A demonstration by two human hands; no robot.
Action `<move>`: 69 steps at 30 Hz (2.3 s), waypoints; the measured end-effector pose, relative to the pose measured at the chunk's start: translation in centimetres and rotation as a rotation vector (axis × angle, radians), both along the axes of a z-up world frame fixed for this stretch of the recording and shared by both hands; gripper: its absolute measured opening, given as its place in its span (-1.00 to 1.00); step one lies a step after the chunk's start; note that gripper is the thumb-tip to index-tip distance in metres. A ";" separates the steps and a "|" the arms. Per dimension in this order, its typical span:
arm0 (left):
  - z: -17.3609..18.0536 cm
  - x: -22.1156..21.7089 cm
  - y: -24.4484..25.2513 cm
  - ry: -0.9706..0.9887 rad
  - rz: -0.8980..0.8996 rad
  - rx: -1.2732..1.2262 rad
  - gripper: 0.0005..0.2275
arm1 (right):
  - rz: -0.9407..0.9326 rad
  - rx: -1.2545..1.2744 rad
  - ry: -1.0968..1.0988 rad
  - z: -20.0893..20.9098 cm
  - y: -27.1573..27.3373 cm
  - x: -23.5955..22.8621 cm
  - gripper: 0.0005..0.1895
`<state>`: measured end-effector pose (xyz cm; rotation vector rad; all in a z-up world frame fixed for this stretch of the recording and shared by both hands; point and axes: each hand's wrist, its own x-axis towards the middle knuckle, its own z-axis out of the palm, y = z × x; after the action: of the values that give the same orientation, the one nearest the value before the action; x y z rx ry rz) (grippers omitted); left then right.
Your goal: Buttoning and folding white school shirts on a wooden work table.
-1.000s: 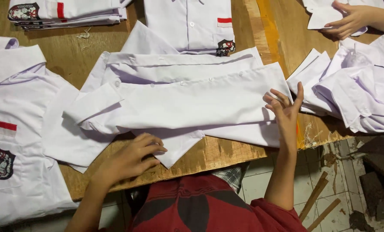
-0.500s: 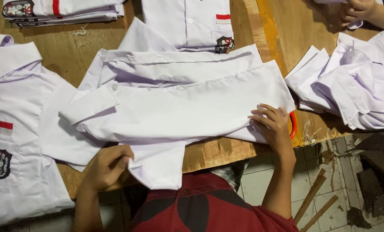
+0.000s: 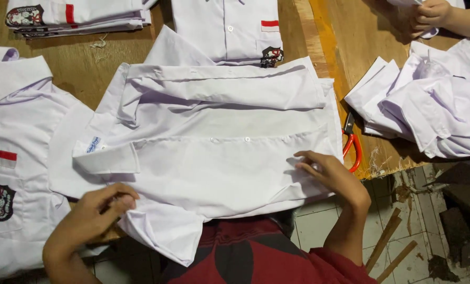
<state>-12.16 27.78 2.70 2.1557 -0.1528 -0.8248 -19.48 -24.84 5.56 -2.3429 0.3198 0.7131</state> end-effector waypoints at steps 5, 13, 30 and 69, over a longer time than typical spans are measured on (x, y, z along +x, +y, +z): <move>3.1 5.3 -1.4 -0.440 0.088 -0.017 -0.86 | -0.012 -0.003 -0.533 -2.7 -3.8 2.1 -0.70; 0.7 17.8 -5.9 -0.716 0.054 0.009 -0.60 | -0.218 -0.103 -0.693 -5.4 -6.8 11.1 -0.53; 0.5 17.8 -1.5 -0.943 0.189 -0.401 -0.78 | -0.552 0.332 -0.959 -3.0 -8.7 10.9 -0.65; 0.1 28.3 -7.0 -0.954 0.149 -0.458 -0.64 | -0.506 0.464 -0.997 -7.3 -15.1 18.6 -0.58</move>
<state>16.18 20.78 2.79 1.9091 -0.5871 0.3554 -0.83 -39.95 -1.70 -1.7779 0.2328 -0.5756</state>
